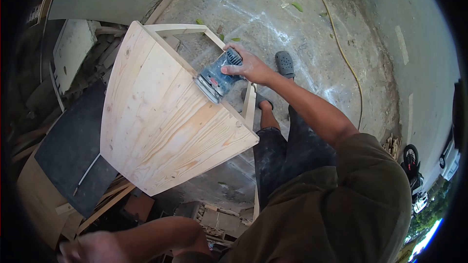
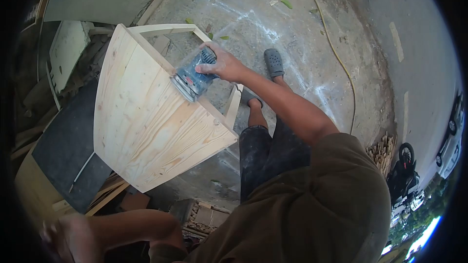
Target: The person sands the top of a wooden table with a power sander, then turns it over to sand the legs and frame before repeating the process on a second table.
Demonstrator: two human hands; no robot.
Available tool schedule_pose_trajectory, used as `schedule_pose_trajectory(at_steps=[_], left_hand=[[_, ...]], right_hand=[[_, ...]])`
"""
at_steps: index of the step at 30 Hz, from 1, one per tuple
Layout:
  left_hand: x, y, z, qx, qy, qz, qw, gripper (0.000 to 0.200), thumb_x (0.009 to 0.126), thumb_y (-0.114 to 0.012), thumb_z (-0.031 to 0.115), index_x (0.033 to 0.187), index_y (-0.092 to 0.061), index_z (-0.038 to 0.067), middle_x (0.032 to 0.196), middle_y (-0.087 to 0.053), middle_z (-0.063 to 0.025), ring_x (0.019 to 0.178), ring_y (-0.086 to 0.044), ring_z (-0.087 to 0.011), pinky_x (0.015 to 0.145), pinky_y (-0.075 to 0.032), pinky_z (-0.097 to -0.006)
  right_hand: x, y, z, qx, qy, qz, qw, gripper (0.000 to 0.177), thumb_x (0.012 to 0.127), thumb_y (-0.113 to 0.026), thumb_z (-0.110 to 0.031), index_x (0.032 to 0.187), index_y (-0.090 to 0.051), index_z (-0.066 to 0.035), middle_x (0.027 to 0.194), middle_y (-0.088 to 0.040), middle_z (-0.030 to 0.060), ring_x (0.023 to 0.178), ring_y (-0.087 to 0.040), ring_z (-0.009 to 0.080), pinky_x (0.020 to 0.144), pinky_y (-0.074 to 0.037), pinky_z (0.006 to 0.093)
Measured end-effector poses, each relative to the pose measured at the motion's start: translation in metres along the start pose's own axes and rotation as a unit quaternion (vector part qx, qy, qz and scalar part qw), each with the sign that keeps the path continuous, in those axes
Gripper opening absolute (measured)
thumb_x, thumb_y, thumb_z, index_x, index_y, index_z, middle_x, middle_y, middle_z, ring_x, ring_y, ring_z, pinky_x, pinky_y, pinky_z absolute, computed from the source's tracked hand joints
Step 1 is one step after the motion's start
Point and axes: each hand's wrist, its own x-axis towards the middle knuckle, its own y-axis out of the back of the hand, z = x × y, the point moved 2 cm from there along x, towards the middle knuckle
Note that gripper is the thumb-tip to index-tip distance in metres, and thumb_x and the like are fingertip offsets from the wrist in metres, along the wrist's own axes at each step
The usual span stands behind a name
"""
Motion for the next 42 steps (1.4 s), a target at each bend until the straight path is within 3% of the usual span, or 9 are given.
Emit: schedule_pose_trajectory(at_steps=[2, 4, 7, 8, 10, 15, 21, 32, 42], left_hand=[[-0.080, -0.052, -0.108, 0.131, 0.308, 0.063, 0.940, 0.047, 0.114, -0.046, 0.038, 0.142, -0.052, 0.001, 0.144, -0.057, -0.0192, 0.129, -0.058, -0.0354, 0.107, -0.050, -0.0422], [-0.185, -0.114, -0.215, 0.196, 0.577, -0.059, 0.791, 0.057, 0.115, -0.045, 0.042, 0.153, -0.048, -0.001, 0.157, -0.051, -0.0216, 0.142, -0.052, -0.0366, 0.118, -0.044, -0.0438], [-0.334, -0.175, -0.323, 0.254, 0.663, -0.300, 0.637, 0.069, 0.114, -0.040, 0.045, 0.167, -0.028, 0.002, 0.177, -0.017, -0.0203, 0.164, -0.007, -0.0408, 0.133, -0.016, -0.0505], [-0.325, -0.209, -0.309, 0.333, 0.710, -0.244, 0.571, 0.069, 0.112, -0.042, 0.054, 0.171, -0.025, 0.024, 0.180, 0.005, -0.0142, 0.165, 0.000, -0.0424, 0.123, -0.002, -0.0786], [-0.268, -0.233, -0.277, 0.441, 0.691, -0.195, 0.539, 0.070, 0.113, -0.029, 0.050, 0.171, -0.020, 0.011, 0.177, -0.018, -0.0180, 0.161, -0.017, -0.0473, 0.125, -0.015, -0.0732], [-0.281, -0.203, -0.331, 0.374, 0.544, -0.235, 0.713, 0.071, 0.114, -0.022, 0.053, 0.171, -0.020, 0.012, 0.179, -0.014, -0.0144, 0.162, -0.009, -0.0508, 0.121, -0.012, -0.0780], [-0.279, -0.200, -0.353, 0.371, 0.511, -0.226, 0.741, 0.072, 0.114, -0.022, 0.053, 0.170, -0.022, 0.008, 0.179, -0.014, -0.0173, 0.163, -0.008, -0.0488, 0.124, -0.009, -0.0738], [-0.277, -0.198, -0.354, 0.353, 0.503, -0.243, 0.751, 0.070, 0.115, -0.025, 0.047, 0.169, -0.021, 0.002, 0.178, -0.013, -0.0217, 0.163, -0.006, -0.0497, 0.124, -0.007, -0.0731], [-0.253, -0.189, -0.380, 0.338, 0.391, -0.269, 0.813, 0.066, 0.110, -0.045, 0.036, 0.165, -0.030, 0.001, 0.168, -0.032, -0.0247, 0.155, -0.025, -0.0478, 0.124, -0.016, -0.0662]], right_hand=[[0.069, -0.009, -0.027, 0.017, 0.051, 0.013, 0.998, 0.092, 0.081, -0.085, -0.060, 0.151, -0.051, -0.012, 0.124, -0.066, 0.0158, 0.111, -0.064, 0.0240, 0.092, -0.053, 0.0358], [0.124, -0.014, -0.057, 0.041, 0.037, 0.007, 0.998, 0.099, 0.078, -0.088, -0.061, 0.154, -0.049, -0.009, 0.124, -0.067, 0.0183, 0.098, -0.068, 0.0241, 0.073, -0.057, 0.0357], [0.184, -0.022, -0.073, 0.121, 0.019, -0.005, 0.992, 0.100, 0.076, -0.092, -0.053, 0.152, -0.049, -0.005, 0.129, -0.067, 0.0217, 0.105, -0.071, 0.0295, 0.075, -0.059, 0.0371], [0.190, -0.019, -0.073, 0.116, 0.017, -0.007, 0.993, 0.101, 0.076, -0.092, -0.053, 0.153, -0.047, -0.005, 0.128, -0.067, 0.0219, 0.100, -0.071, 0.0291, 0.069, -0.058, 0.0360], [0.192, -0.020, -0.072, 0.107, 0.007, -0.015, 0.994, 0.105, 0.075, -0.092, -0.054, 0.155, -0.044, -0.005, 0.126, -0.067, 0.0225, 0.092, -0.072, 0.0283, 0.058, -0.055, 0.0336], [0.079, 0.003, -0.049, 0.021, 0.025, -0.069, 0.997, 0.089, 0.078, -0.090, -0.056, 0.141, -0.050, -0.009, 0.133, -0.057, 0.0218, 0.127, -0.057, 0.0350, 0.111, -0.044, 0.0465], [0.035, -0.002, -0.027, 0.031, -0.020, -0.039, 0.999, 0.092, 0.080, -0.088, -0.059, 0.147, -0.049, -0.009, 0.132, -0.057, 0.0195, 0.128, -0.056, 0.0340, 0.111, -0.043, 0.0426], [0.327, -0.036, -0.138, 0.014, 0.130, 0.004, 0.991, 0.092, 0.076, -0.089, -0.057, 0.141, -0.056, 0.000, 0.131, -0.066, 0.0275, 0.119, -0.066, 0.0392, 0.101, -0.052, 0.0432], [0.144, -0.009, -0.071, -0.018, 0.039, -0.054, 0.998, 0.093, 0.076, -0.089, -0.062, 0.143, -0.050, -0.010, 0.128, -0.061, 0.0171, 0.120, -0.060, 0.0286, 0.106, -0.047, 0.0392]])
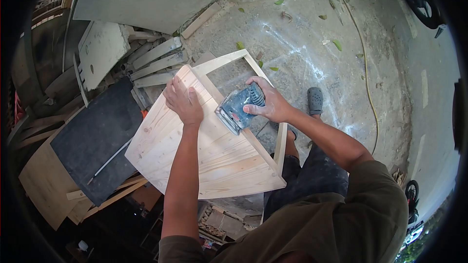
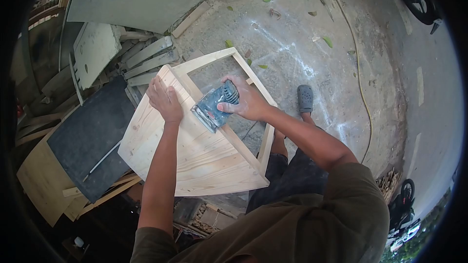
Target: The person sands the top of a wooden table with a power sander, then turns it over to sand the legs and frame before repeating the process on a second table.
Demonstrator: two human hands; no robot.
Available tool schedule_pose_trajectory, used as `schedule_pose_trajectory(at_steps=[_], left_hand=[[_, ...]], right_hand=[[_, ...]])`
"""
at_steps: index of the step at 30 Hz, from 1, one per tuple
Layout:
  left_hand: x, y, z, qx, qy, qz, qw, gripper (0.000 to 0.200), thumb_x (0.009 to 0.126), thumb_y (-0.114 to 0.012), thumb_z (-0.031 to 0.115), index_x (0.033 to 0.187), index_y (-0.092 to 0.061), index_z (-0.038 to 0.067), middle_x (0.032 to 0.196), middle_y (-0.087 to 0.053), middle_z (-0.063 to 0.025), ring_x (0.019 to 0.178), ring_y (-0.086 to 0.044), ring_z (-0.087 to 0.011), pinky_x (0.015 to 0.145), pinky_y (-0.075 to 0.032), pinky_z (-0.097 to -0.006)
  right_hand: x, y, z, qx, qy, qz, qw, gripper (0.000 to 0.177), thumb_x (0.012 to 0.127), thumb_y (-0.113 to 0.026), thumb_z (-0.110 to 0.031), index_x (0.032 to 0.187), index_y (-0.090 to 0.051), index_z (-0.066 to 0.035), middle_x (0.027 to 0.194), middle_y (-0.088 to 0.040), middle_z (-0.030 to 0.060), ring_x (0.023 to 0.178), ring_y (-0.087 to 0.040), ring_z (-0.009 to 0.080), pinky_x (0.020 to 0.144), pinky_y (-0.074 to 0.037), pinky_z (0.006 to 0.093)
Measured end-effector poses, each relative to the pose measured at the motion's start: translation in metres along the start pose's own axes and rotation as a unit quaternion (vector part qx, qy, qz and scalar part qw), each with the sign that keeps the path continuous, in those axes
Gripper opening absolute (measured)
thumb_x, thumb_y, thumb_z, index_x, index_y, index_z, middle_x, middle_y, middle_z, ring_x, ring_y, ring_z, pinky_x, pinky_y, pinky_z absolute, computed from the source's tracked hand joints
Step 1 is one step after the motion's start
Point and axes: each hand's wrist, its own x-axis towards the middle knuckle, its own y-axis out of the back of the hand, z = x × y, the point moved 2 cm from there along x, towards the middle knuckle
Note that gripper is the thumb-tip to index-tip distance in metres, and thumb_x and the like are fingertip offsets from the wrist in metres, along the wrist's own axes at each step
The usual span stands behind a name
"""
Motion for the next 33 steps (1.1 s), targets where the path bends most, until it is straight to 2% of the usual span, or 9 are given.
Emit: schedule_pose_trajectory(at_steps=[4, 6, 8, 10, 14, 17, 24, 31, 33], left_hand=[[-0.007, -0.009, -0.007, -0.030, 0.024, 0.051, 0.998, 0.066, 0.110, -0.049, 0.031, 0.164, -0.030, -0.002, 0.167, -0.035, -0.0250, 0.155, -0.026, -0.0484, 0.126, -0.016, -0.0613], [-0.005, -0.013, -0.012, -0.010, 0.020, 0.037, 0.999, 0.067, 0.111, -0.047, 0.032, 0.165, -0.029, -0.002, 0.168, -0.033, -0.0251, 0.157, -0.024, -0.0488, 0.126, -0.015, -0.0618], [-0.008, -0.015, -0.012, -0.001, 0.018, 0.023, 1.000, 0.066, 0.111, -0.046, 0.033, 0.165, -0.029, -0.002, 0.170, -0.031, -0.0251, 0.158, -0.022, -0.0489, 0.127, -0.014, -0.0623], [-0.009, -0.013, -0.011, -0.005, 0.017, 0.014, 1.000, 0.066, 0.112, -0.045, 0.032, 0.165, -0.028, -0.002, 0.171, -0.029, -0.0250, 0.160, -0.018, -0.0488, 0.127, -0.013, -0.0628], [-0.006, -0.012, -0.009, -0.015, 0.019, 0.010, 1.000, 0.067, 0.110, -0.045, 0.034, 0.163, -0.031, -0.005, 0.170, -0.029, -0.0275, 0.158, -0.019, -0.0522, 0.126, -0.013, -0.0664], [-0.006, -0.009, -0.009, -0.018, 0.030, 0.005, 0.999, 0.066, 0.110, -0.046, 0.034, 0.163, -0.033, -0.003, 0.170, -0.029, -0.0270, 0.159, -0.019, -0.0499, 0.127, -0.012, -0.0652], [0.009, -0.007, -0.017, -0.046, 0.110, 0.085, 0.989, 0.052, 0.108, -0.051, 0.031, 0.150, -0.050, -0.001, 0.153, -0.048, -0.0253, 0.145, -0.039, -0.0457, 0.123, -0.025, -0.0582], [0.024, -0.013, -0.036, -0.051, 0.041, 0.124, 0.990, 0.033, 0.107, -0.051, 0.020, 0.129, -0.064, -0.001, 0.123, -0.058, -0.0223, 0.119, -0.052, -0.0407, 0.108, -0.038, -0.0550], [0.026, -0.012, -0.038, -0.064, 0.025, 0.125, 0.990, 0.033, 0.107, -0.050, 0.019, 0.129, -0.064, 0.000, 0.122, -0.060, -0.0220, 0.119, -0.053, -0.0408, 0.106, -0.039, -0.0542]], right_hand=[[0.063, -0.004, -0.020, 0.003, 0.058, 0.045, 0.997, 0.094, 0.078, -0.088, -0.061, 0.145, -0.050, -0.006, 0.131, -0.060, 0.0222, 0.126, -0.059, 0.0366, 0.112, -0.043, 0.0455], [0.131, 0.000, -0.038, 0.008, 0.090, 0.028, 0.995, 0.093, 0.079, -0.089, -0.057, 0.146, -0.050, -0.007, 0.130, -0.061, 0.0229, 0.119, -0.063, 0.0329, 0.100, -0.052, 0.0447], [0.179, 0.015, -0.076, 0.019, -0.023, -0.069, 0.997, 0.085, 0.081, -0.087, -0.057, 0.144, -0.054, -0.012, 0.113, -0.068, 0.0107, 0.103, -0.064, 0.0200, 0.074, -0.054, 0.0387], [0.257, 0.007, -0.066, 0.002, -0.037, -0.183, 0.982, 0.080, 0.078, -0.088, -0.058, 0.142, -0.060, -0.018, 0.107, -0.069, 0.0034, 0.091, -0.061, 0.0121, 0.058, -0.047, 0.0336], [0.319, -0.011, -0.096, -0.129, -0.137, -0.354, 0.916, 0.064, 0.075, -0.088, -0.060, 0.128, -0.071, -0.029, 0.104, -0.067, -0.0063, 0.087, -0.057, 0.0088, 0.059, -0.043, 0.0303], [0.338, -0.032, -0.105, -0.158, -0.141, -0.357, 0.910, 0.061, 0.074, -0.089, -0.062, 0.123, -0.074, -0.028, 0.108, -0.067, -0.0062, 0.089, -0.057, 0.0102, 0.061, -0.043, 0.0304], [0.288, -0.024, -0.158, -0.262, 0.033, -0.293, 0.919, 0.107, 0.073, -0.089, -0.058, 0.161, -0.043, -0.018, 0.142, -0.064, 0.0167, 0.123, -0.064, 0.0328, 0.071, -0.063, 0.0468], [0.274, -0.032, -0.155, -0.211, 0.043, -0.199, 0.956, 0.101, 0.075, -0.089, -0.053, 0.156, -0.047, -0.009, 0.140, -0.064, 0.0204, 0.113, -0.069, 0.0346, 0.070, -0.065, 0.0429], [0.245, -0.019, -0.151, -0.196, 0.061, -0.166, 0.964, 0.100, 0.076, -0.090, -0.049, 0.155, -0.047, -0.004, 0.130, -0.068, 0.0229, 0.114, -0.069, 0.0345, 0.085, -0.061, 0.0451]])
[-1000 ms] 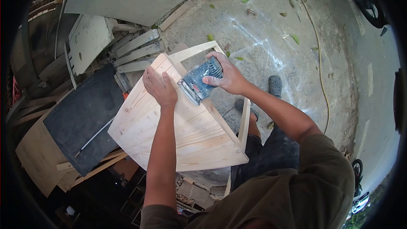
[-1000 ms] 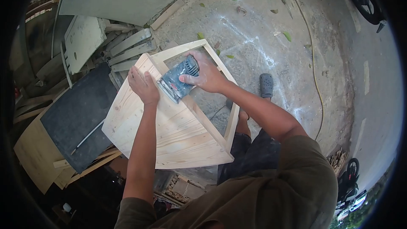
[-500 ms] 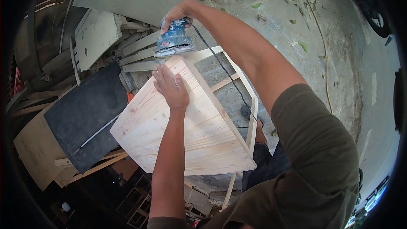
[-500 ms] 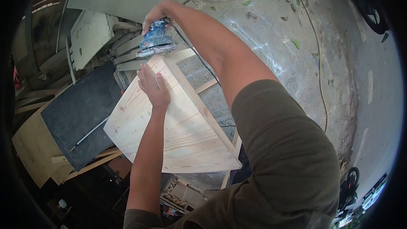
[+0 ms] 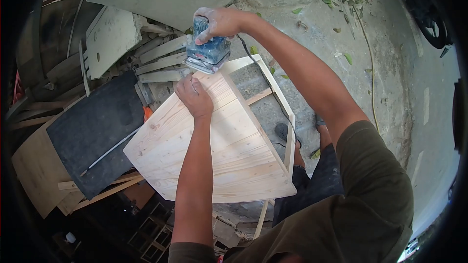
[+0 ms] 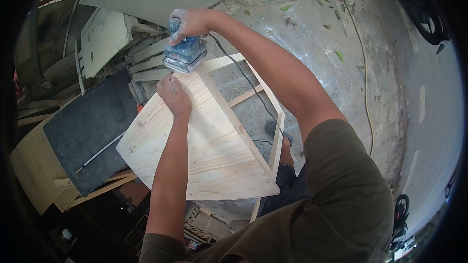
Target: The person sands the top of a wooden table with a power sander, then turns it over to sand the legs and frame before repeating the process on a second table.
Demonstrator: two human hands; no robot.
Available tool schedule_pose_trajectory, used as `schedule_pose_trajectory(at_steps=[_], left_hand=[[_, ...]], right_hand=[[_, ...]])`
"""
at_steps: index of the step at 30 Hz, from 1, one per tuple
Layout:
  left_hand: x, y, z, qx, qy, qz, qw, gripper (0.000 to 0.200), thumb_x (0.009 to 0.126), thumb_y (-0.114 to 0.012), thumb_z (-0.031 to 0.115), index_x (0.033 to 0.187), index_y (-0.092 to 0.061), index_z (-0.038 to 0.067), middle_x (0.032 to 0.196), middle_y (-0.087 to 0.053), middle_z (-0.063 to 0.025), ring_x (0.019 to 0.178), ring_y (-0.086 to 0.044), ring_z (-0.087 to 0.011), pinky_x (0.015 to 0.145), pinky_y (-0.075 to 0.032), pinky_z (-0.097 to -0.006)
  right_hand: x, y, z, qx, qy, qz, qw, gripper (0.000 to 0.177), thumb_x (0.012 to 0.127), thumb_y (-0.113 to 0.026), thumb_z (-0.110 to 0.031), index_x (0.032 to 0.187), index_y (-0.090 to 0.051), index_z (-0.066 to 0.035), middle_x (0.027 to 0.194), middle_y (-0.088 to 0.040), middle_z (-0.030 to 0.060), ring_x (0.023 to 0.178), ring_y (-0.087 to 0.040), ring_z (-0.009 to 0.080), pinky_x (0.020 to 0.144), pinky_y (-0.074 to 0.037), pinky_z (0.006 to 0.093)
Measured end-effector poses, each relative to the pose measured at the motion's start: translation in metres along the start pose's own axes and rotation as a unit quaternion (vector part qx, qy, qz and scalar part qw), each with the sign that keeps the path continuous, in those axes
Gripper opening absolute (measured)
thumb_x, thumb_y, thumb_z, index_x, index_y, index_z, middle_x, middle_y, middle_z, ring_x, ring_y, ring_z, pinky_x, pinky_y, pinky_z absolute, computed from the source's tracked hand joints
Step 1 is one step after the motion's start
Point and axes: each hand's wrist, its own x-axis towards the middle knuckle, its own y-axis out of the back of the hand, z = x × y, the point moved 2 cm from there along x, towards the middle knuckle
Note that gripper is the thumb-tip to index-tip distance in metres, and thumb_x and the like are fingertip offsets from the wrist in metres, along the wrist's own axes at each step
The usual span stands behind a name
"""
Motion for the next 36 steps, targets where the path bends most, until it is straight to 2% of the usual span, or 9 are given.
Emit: schedule_pose_trajectory(at_steps=[4, 11, 16, 18, 20, 23, 29, 33, 36], left_hand=[[0.001, 0.003, 0.007, -0.020, -0.029, -0.002, 0.999, 0.032, 0.109, -0.047, 0.019, 0.129, -0.064, 0.001, 0.120, -0.061, -0.0214, 0.118, -0.054, -0.0410, 0.104, -0.041, -0.0519], [0.006, 0.003, 0.015, 0.000, -0.057, -0.061, 0.996, 0.035, 0.106, -0.051, 0.018, 0.135, -0.058, -0.001, 0.124, -0.058, -0.0240, 0.119, -0.052, -0.0442, 0.107, -0.039, -0.0555], [0.006, 0.004, 0.019, 0.021, -0.088, -0.042, 0.995, 0.036, 0.110, -0.044, 0.021, 0.132, -0.059, -0.003, 0.125, -0.056, -0.0255, 0.119, -0.051, -0.0418, 0.106, -0.039, -0.0532], [0.005, 0.004, 0.017, 0.025, -0.089, -0.047, 0.995, 0.037, 0.110, -0.044, 0.022, 0.132, -0.060, -0.003, 0.126, -0.054, -0.0266, 0.120, -0.050, -0.0421, 0.107, -0.038, -0.0529], [0.006, 0.002, 0.014, 0.025, -0.083, -0.050, 0.995, 0.038, 0.110, -0.044, 0.023, 0.133, -0.060, -0.004, 0.126, -0.054, -0.0267, 0.121, -0.049, -0.0422, 0.108, -0.038, -0.0525], [0.006, 0.002, 0.012, -0.006, -0.057, -0.054, 0.997, 0.038, 0.110, -0.044, 0.025, 0.129, -0.062, -0.002, 0.120, -0.060, -0.0252, 0.118, -0.051, -0.0448, 0.107, -0.038, -0.0540], [0.004, -0.001, -0.004, -0.008, -0.021, -0.085, 0.996, 0.035, 0.109, -0.046, 0.024, 0.128, -0.064, -0.001, 0.123, -0.063, -0.0228, 0.117, -0.057, -0.0413, 0.102, -0.043, -0.0512], [0.001, 0.000, 0.023, -0.144, 0.022, -0.084, 0.986, 0.032, 0.107, -0.051, 0.022, 0.127, -0.066, 0.000, 0.132, -0.064, -0.0219, 0.118, -0.062, -0.0377, 0.101, -0.048, -0.0484], [0.009, -0.009, -0.011, -0.097, -0.078, -0.063, 0.990, 0.032, 0.107, -0.053, 0.022, 0.128, -0.070, 0.006, 0.137, -0.064, -0.0206, 0.125, -0.062, -0.0352, 0.108, -0.046, -0.0462]], right_hand=[[-0.075, -0.026, 0.049, 0.032, -0.002, 0.170, 0.985, 0.096, 0.077, -0.089, -0.060, 0.146, -0.049, -0.006, 0.122, -0.069, 0.0194, 0.112, -0.068, 0.0336, 0.096, -0.053, 0.0421], [-0.188, -0.088, 0.086, 0.197, -0.082, 0.160, 0.964, 0.092, 0.079, -0.087, -0.063, 0.144, -0.047, -0.011, 0.110, -0.066, 0.0134, 0.104, -0.065, 0.0250, 0.097, -0.051, 0.0375], [-0.101, -0.041, 0.073, 0.278, -0.097, 0.135, 0.946, 0.094, 0.078, -0.088, -0.060, 0.146, -0.048, -0.010, 0.113, -0.067, 0.0129, 0.103, -0.066, 0.0229, 0.073, -0.056, 0.0377], [-0.043, -0.023, 0.083, 0.245, -0.044, 0.118, 0.961, 0.095, 0.078, -0.088, -0.056, 0.151, -0.048, -0.010, 0.119, -0.068, 0.0146, 0.102, -0.067, 0.0236, 0.062, -0.055, 0.0374], [-0.006, -0.001, 0.071, 0.146, -0.059, -0.016, 0.987, 0.097, 0.079, -0.087, -0.053, 0.155, -0.046, -0.010, 0.130, -0.068, 0.0164, 0.105, -0.069, 0.0276, 0.067, -0.058, 0.0381], [-0.009, 0.011, 0.025, 0.005, -0.020, -0.007, 1.000, 0.093, 0.077, -0.087, -0.050, 0.154, -0.050, -0.011, 0.133, -0.068, 0.0187, 0.113, -0.070, 0.0345, 0.076, -0.063, 0.0439], [-0.089, -0.052, -0.043, -0.262, 0.107, 0.185, 0.941, 0.070, 0.077, -0.085, -0.030, 0.142, -0.063, -0.015, 0.117, -0.064, 0.0218, 0.103, -0.071, 0.0399, 0.078, -0.063, 0.0485], [-0.169, -0.106, -0.039, -0.233, 0.137, 0.213, 0.939, 0.059, 0.079, -0.082, -0.019, 0.136, -0.066, -0.014, 0.110, -0.060, 0.0188, 0.093, -0.070, 0.0389, 0.072, -0.063, 0.0469], [-0.255, -0.135, -0.027, -0.214, 0.110, 0.193, 0.951, 0.057, 0.080, -0.081, -0.016, 0.136, -0.066, -0.016, 0.112, -0.059, 0.0192, 0.094, -0.069, 0.0385, 0.070, -0.063, 0.0450]])
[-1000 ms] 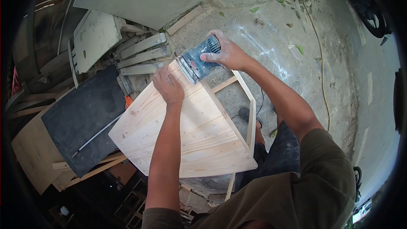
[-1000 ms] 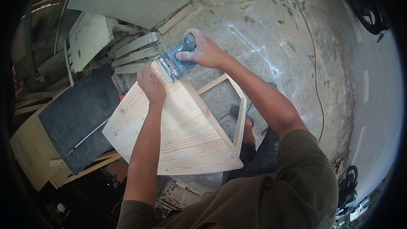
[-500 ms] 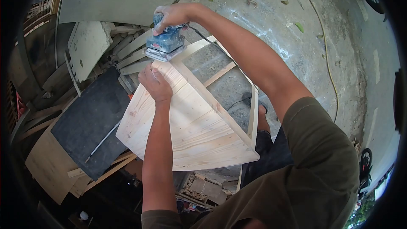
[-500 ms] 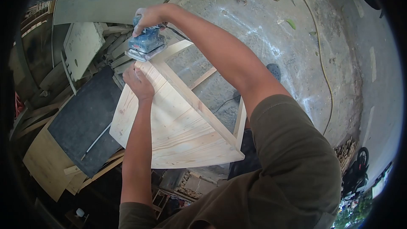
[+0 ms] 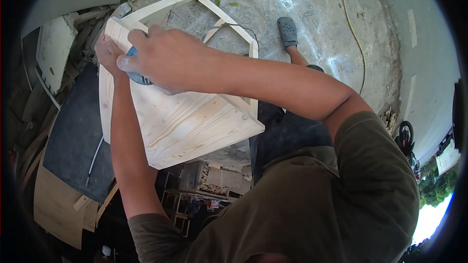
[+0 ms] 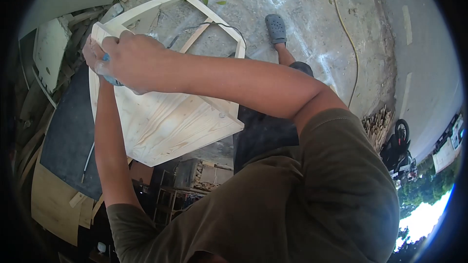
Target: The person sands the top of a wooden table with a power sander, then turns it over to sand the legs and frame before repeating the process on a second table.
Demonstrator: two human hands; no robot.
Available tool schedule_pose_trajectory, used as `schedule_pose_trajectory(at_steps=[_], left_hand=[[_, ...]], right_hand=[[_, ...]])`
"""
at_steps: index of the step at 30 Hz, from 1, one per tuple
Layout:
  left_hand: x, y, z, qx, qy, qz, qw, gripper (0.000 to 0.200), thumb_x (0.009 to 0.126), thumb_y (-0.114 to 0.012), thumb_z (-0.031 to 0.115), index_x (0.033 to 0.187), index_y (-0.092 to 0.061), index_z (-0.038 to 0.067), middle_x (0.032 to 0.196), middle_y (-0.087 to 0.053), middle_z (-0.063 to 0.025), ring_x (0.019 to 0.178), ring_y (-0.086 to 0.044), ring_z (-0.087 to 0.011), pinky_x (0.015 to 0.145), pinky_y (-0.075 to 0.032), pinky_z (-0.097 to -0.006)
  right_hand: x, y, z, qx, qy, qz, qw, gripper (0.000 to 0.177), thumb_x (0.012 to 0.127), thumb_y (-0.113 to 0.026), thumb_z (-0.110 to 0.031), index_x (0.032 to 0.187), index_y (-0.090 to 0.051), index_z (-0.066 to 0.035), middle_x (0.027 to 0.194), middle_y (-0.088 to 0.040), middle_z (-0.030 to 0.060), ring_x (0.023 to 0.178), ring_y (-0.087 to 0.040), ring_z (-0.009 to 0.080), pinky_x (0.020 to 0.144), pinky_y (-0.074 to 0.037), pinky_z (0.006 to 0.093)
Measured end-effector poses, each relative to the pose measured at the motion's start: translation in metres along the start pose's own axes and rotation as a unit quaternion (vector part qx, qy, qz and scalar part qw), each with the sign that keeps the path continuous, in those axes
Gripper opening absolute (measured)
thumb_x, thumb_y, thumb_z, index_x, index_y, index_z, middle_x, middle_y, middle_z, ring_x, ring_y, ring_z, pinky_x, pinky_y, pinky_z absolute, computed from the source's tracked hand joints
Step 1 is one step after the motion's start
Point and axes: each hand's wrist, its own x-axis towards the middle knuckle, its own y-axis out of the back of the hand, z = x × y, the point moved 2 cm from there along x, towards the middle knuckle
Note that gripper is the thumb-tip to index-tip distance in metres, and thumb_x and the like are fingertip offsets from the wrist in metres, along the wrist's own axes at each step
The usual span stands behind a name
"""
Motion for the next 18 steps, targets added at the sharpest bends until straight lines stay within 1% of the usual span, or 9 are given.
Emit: schedule_pose_trajectory(at_steps=[1, 3, 6, 7, 8, 10, 13, 15, 18], left_hand=[[0.003, -0.005, 0.008, 0.023, -0.059, 0.012, 0.998, 0.032, 0.107, -0.053, 0.022, 0.129, -0.071, 0.007, 0.139, -0.064, -0.0199, 0.128, -0.062, -0.0343, 0.110, -0.045, -0.0459], [0.008, 0.007, 0.049, 0.101, -0.241, 0.025, 0.965, 0.034, 0.109, -0.051, 0.026, 0.130, -0.072, 0.010, 0.141, -0.065, -0.0174, 0.135, -0.059, -0.0322, 0.115, -0.040, -0.0469], [0.026, 0.012, 0.057, 0.174, -0.390, -0.085, 0.900, 0.038, 0.111, -0.045, 0.031, 0.131, -0.072, 0.012, 0.145, -0.065, -0.0107, 0.141, -0.055, -0.0299, 0.120, -0.034, -0.0475], [0.031, 0.008, 0.043, 0.168, -0.396, -0.093, 0.898, 0.039, 0.112, -0.043, 0.032, 0.130, -0.073, 0.013, 0.144, -0.066, -0.0053, 0.142, -0.055, -0.0282, 0.119, -0.035, -0.0461], [0.028, 0.006, 0.044, 0.182, -0.394, -0.092, 0.896, 0.039, 0.112, -0.043, 0.032, 0.129, -0.073, 0.013, 0.143, -0.066, -0.0053, 0.141, -0.055, -0.0281, 0.119, -0.036, -0.0461], [0.027, 0.011, 0.047, 0.218, -0.393, -0.085, 0.889, 0.039, 0.112, -0.043, 0.032, 0.128, -0.073, 0.013, 0.142, -0.067, -0.0052, 0.140, -0.056, -0.0279, 0.119, -0.036, -0.0459], [0.009, 0.012, 0.066, 0.197, -0.418, -0.104, 0.881, 0.026, 0.108, -0.054, 0.022, 0.120, -0.073, 0.008, 0.131, -0.070, -0.0091, 0.132, -0.061, -0.0298, 0.116, -0.041, -0.0491], [-0.020, 0.019, 0.088, 0.155, -0.427, -0.151, 0.878, 0.019, 0.104, -0.061, 0.015, 0.116, -0.073, 0.006, 0.124, -0.070, -0.0105, 0.127, -0.062, -0.0316, 0.115, -0.042, -0.0512], [-0.095, 0.033, 0.136, 0.076, -0.431, -0.198, 0.877, 0.014, 0.100, -0.066, 0.011, 0.112, -0.072, 0.006, 0.119, -0.069, -0.0114, 0.123, -0.062, -0.0338, 0.117, -0.042, -0.0538]], right_hand=[[-0.029, 0.001, -0.003, 0.008, -0.019, -0.006, 1.000, 0.059, 0.080, -0.081, -0.016, 0.136, -0.065, -0.017, 0.113, -0.058, 0.0192, 0.095, -0.069, 0.0383, 0.069, -0.063, 0.0441], [-0.084, 0.009, -0.008, 0.039, -0.063, -0.029, 0.997, 0.061, 0.081, -0.082, -0.019, 0.139, -0.062, -0.020, 0.116, -0.055, 0.0192, 0.097, -0.068, 0.0379, 0.071, -0.062, 0.0442], [-0.177, 0.017, -0.009, 0.111, -0.142, -0.040, 0.983, 0.066, 0.086, -0.084, -0.030, 0.144, -0.054, -0.020, 0.120, -0.050, 0.0185, 0.100, -0.067, 0.0386, 0.078, -0.059, 0.0485], [-0.207, 0.018, -0.009, 0.149, -0.201, -0.080, 0.965, 0.068, 0.083, -0.086, -0.031, 0.142, -0.054, -0.017, 0.119, -0.050, 0.0189, 0.105, -0.065, 0.0397, 0.083, -0.057, 0.0495], [-0.236, 0.018, -0.009, 0.189, -0.254, -0.118, 0.941, 0.070, 0.081, -0.088, -0.032, 0.141, -0.055, -0.014, 0.118, -0.050, 0.0193, 0.110, -0.063, 0.0408, 0.089, -0.054, 0.0505], [-0.303, 0.010, -0.005, 0.223, -0.286, -0.100, 0.926, 0.076, 0.080, -0.089, -0.035, 0.142, -0.051, -0.014, 0.119, -0.049, 0.0180, 0.118, -0.057, 0.0399, 0.097, -0.049, 0.0467], [-0.378, -0.006, 0.007, 0.324, -0.335, -0.063, 0.882, 0.078, 0.082, -0.089, -0.041, 0.143, -0.048, -0.013, 0.126, -0.052, 0.0147, 0.124, -0.055, 0.0333, 0.106, -0.045, 0.0419], [-0.404, -0.020, 0.014, 0.354, -0.377, -0.058, 0.854, 0.083, 0.081, -0.091, -0.046, 0.143, -0.047, -0.012, 0.130, -0.055, 0.0118, 0.125, -0.058, 0.0279, 0.109, -0.044, 0.0397], [-0.378, -0.041, 0.035, 0.487, -0.390, -0.010, 0.781, 0.081, 0.083, -0.088, -0.050, 0.143, -0.048, -0.014, 0.126, -0.062, 0.0149, 0.121, -0.060, 0.0276, 0.105, -0.046, 0.0394]])
